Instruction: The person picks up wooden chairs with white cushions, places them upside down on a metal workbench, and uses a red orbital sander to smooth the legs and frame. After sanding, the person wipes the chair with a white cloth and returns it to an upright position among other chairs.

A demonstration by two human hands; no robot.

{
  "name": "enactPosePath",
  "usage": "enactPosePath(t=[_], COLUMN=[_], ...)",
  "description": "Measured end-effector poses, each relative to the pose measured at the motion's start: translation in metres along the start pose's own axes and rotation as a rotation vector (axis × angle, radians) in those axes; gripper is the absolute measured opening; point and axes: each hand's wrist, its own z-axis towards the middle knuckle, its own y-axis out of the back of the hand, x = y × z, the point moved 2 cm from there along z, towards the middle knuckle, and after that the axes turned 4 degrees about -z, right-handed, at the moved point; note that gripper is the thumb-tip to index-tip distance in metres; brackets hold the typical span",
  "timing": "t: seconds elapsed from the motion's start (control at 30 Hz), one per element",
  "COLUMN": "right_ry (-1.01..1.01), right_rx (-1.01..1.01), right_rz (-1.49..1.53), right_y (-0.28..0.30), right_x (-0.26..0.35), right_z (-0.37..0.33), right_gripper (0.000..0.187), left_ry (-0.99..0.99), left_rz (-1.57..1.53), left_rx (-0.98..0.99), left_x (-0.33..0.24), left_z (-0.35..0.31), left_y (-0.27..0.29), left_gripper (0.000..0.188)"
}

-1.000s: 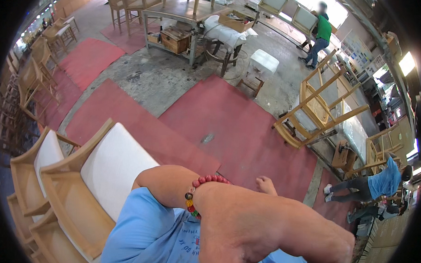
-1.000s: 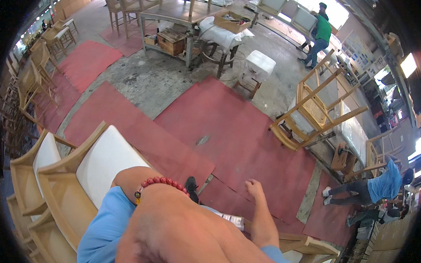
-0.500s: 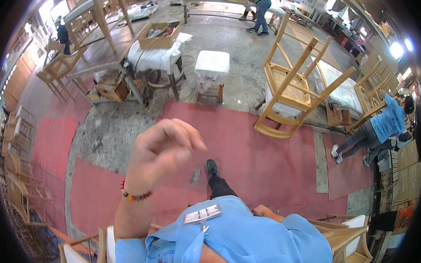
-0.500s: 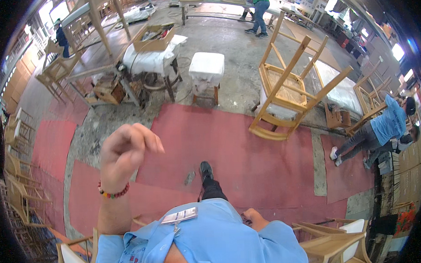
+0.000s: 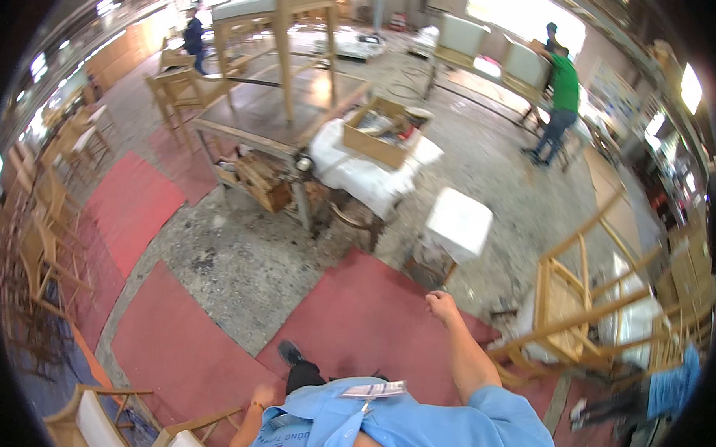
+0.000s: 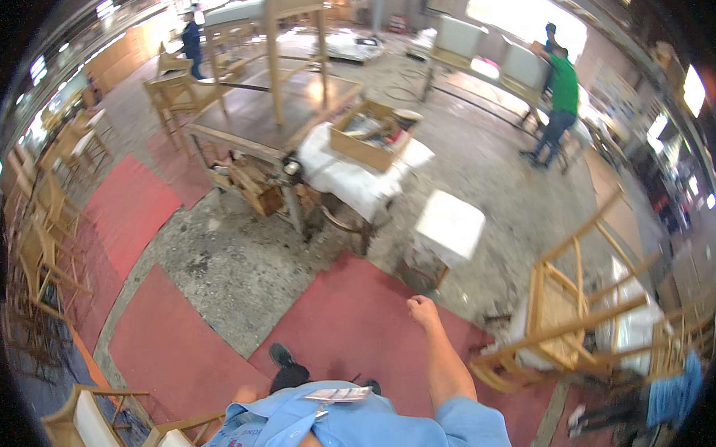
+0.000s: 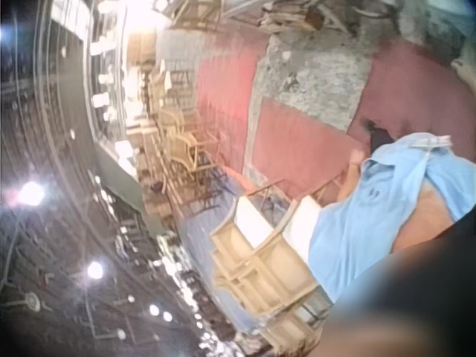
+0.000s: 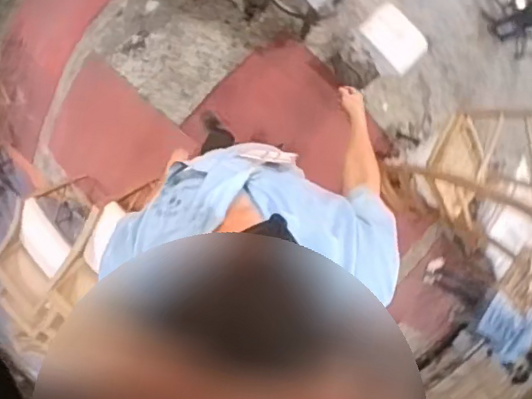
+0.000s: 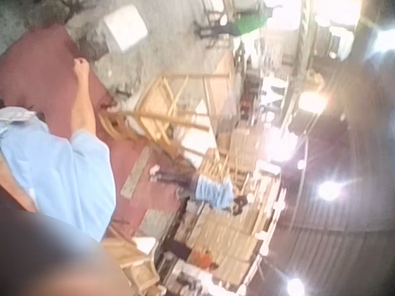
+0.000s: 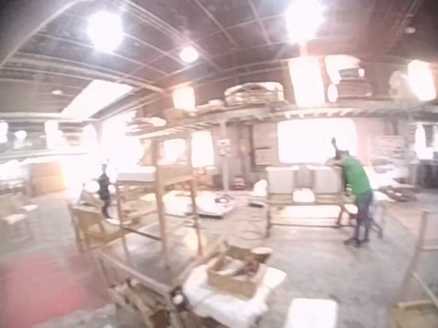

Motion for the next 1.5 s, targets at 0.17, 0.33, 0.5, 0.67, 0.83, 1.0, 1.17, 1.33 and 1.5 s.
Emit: enactPosePath(t=[0.17, 0.33, 0.5, 0.67, 0.83, 1.0, 1.17, 1.33, 1.5], right_ry=[0.225, -0.290, -0.205, 0.097, 0.442, 1.016, 1.179, 0.971, 0.908], right_rx=[0.039, 0.729, 0.608, 0.514, 0.235, -0.390, -0.808, -1.257, -1.198], right_rz=[-0.288, -0.796, -0.412, -0.312, 0.172, 0.127, 0.073, -0.187, 0.010], right_y=[-0.128, -0.249, -0.319, -0.354, -0.323, -0.235, -0.186, -0.171, -0.136], right_x=[0.038, 0.071, 0.209, 0.390, 0.632, 0.884, 1.063, 1.142, 1.124], right_z=[0.086, 0.081, 0.120, 0.209, 0.301, 0.348, 0.364, 0.428, 0.459], right_gripper=[0.022, 0.027, 0.035, 0.040, 0.046, 0.057, 0.081, 0.088, 0.070], left_ry=[0.392, 0.310, 0.014, 0.203, -0.061, -0.344, -0.527, -0.798, -0.739], left_rz=[-0.438, -0.384, -0.047, -1.182, -1.144, -0.872, -0.570, -0.539, -0.742], left_rx=[0.235, 0.195, -0.290, -0.430, -0.358, -0.671, -1.086, -1.274, -1.666], left_x=[0.119, 0.204, 0.278, 0.252, 0.227, 0.246, 0.254, 0.254, 0.239], left_z=[0.039, 0.125, 0.241, 0.350, 0.414, 0.454, 0.483, 0.549, 0.618], left_y=[-0.038, 0.060, 0.265, 0.516, 0.751, 0.977, 1.186, 1.362, 1.471], left_gripper=[0.023, 0.021, 0.022, 0.033, 0.031, 0.020, 0.028, 0.042, 0.053])
